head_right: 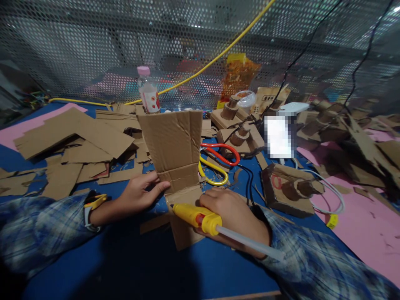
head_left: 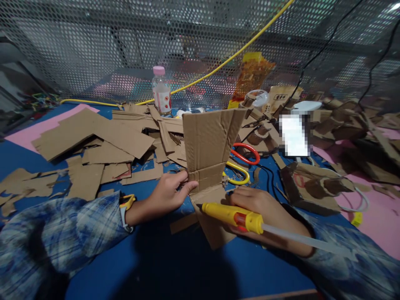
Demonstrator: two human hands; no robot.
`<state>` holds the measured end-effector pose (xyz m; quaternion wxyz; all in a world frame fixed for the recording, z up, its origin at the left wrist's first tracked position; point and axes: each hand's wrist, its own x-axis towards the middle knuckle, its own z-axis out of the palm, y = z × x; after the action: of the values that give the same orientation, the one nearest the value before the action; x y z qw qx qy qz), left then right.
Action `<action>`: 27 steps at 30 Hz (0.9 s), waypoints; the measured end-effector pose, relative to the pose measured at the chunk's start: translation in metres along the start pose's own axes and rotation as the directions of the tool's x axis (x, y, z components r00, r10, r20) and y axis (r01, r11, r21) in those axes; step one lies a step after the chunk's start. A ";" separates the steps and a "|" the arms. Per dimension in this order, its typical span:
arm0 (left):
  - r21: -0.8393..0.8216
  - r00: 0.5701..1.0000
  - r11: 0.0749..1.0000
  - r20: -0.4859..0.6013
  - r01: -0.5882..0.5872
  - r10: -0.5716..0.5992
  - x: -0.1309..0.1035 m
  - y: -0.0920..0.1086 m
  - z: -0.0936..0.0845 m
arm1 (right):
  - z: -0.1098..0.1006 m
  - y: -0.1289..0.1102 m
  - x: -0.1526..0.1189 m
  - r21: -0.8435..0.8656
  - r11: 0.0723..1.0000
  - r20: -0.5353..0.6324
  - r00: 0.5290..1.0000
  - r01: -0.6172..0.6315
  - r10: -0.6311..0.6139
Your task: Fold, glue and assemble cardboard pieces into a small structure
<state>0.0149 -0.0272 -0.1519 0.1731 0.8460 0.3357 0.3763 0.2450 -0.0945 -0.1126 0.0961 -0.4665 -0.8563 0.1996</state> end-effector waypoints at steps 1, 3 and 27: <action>0.001 1.000 1.000 -0.004 -0.007 0.007 0.000 0.000 0.000 | 0.001 0.001 0.000 -0.018 1.000 -0.010 1.000 0.007 -0.007; 0.001 1.000 1.000 -0.014 -0.019 0.019 0.000 0.000 0.000 | 0.003 0.004 -0.001 -0.058 0.998 -0.036 0.999 0.021 -0.023; 0.036 0.997 0.998 -0.046 -0.059 0.061 -0.002 -0.003 0.002 | 0.000 0.004 -0.005 -0.079 0.993 0.010 0.996 0.088 -0.088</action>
<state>0.0141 -0.0268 -0.1554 0.1392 0.8495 0.3206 0.3952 0.2506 -0.0971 -0.1145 0.0831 -0.4310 -0.8837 0.1624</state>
